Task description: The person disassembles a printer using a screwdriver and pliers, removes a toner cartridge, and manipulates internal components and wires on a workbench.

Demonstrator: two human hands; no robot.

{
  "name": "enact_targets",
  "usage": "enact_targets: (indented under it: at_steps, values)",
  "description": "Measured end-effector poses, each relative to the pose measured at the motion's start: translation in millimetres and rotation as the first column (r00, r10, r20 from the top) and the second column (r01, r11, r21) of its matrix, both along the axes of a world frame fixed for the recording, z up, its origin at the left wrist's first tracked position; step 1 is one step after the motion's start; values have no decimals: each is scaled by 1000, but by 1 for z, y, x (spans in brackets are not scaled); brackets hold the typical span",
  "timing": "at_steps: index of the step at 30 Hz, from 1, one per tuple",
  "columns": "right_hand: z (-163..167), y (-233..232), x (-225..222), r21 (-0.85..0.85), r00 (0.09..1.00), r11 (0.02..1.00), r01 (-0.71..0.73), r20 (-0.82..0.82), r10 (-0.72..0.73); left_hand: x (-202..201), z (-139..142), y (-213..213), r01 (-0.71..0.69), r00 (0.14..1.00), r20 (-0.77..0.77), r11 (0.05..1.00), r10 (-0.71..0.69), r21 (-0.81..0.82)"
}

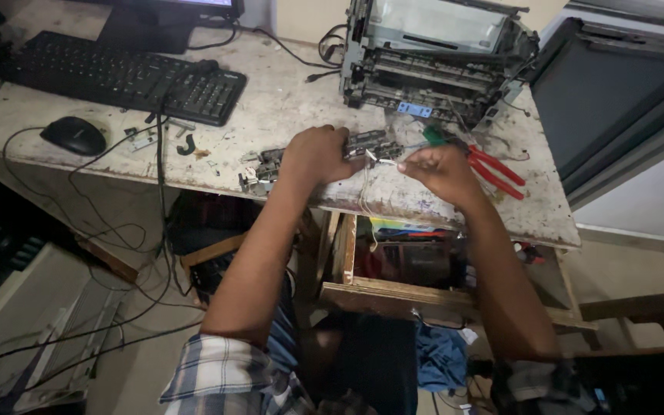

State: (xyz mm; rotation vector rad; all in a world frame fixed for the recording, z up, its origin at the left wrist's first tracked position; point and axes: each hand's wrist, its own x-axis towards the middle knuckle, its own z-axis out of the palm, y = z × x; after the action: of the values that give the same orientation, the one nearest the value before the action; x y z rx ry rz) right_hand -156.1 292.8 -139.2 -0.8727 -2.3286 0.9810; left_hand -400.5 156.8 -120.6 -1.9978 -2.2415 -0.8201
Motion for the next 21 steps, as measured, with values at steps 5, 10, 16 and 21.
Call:
enact_targets:
  at_steps: [5, 10, 16, 21]
  values:
    - [5, 7, 6, -361, 897, 923, -133, -440, -43, -2, 1, 2, 27, 999, -38, 1000, -28, -13]
    - [15, 8, 2, -446, 741, 880, -162, -644, -190, -4, -5, 5, 37, 999, -33, 999, -36, 10]
    - [7, 4, -2, -63, 895, 992, -107, -440, 68, -7, -10, 8, 35, 999, -8, 999, -35, 30]
    - [5, -14, -8, 529, 982, 827, -190, 104, 160, -6, -8, 8, 21, 1000, 11, 1000, -21, -19]
